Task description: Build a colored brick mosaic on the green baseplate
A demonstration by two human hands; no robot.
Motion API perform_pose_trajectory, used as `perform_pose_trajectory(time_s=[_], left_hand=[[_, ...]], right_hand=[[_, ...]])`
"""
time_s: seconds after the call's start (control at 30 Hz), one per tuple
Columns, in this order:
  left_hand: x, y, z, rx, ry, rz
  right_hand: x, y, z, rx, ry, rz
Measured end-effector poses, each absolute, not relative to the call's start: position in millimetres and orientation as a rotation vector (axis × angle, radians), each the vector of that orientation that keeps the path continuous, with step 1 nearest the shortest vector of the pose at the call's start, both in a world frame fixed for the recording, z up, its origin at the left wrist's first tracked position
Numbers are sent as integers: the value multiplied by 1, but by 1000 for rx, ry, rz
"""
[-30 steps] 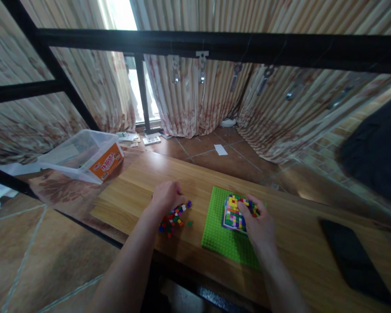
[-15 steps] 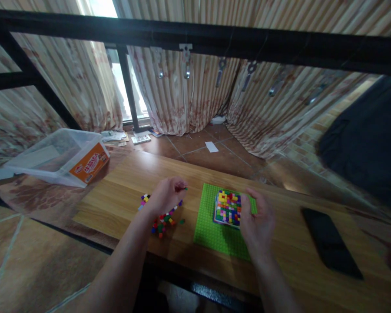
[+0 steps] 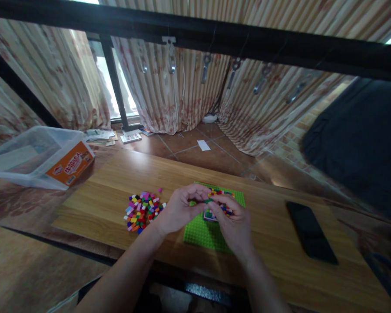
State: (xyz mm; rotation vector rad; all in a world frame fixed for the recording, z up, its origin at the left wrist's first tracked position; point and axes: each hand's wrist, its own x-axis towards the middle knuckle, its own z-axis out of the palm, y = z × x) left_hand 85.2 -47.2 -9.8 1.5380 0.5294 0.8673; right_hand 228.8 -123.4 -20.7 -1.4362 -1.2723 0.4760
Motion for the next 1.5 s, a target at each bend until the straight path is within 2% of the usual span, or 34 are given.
perform_pose_trajectory(time_s=[0.43, 0.6, 0.9, 1.5], left_hand=[[83, -47, -7, 1436, 504, 812], [84, -42, -14, 1491, 566, 782], [88, -32, -41, 1659, 799, 772], [89, -33, -38, 1858, 825, 659]], right_hand=[[239, -127, -18, -1363, -1132, 759], [259, -126, -22, -1492, -997, 509], [275, -121, -36, -1743, -1422, 60], [272, -110, -43, -1732, -1306, 65]])
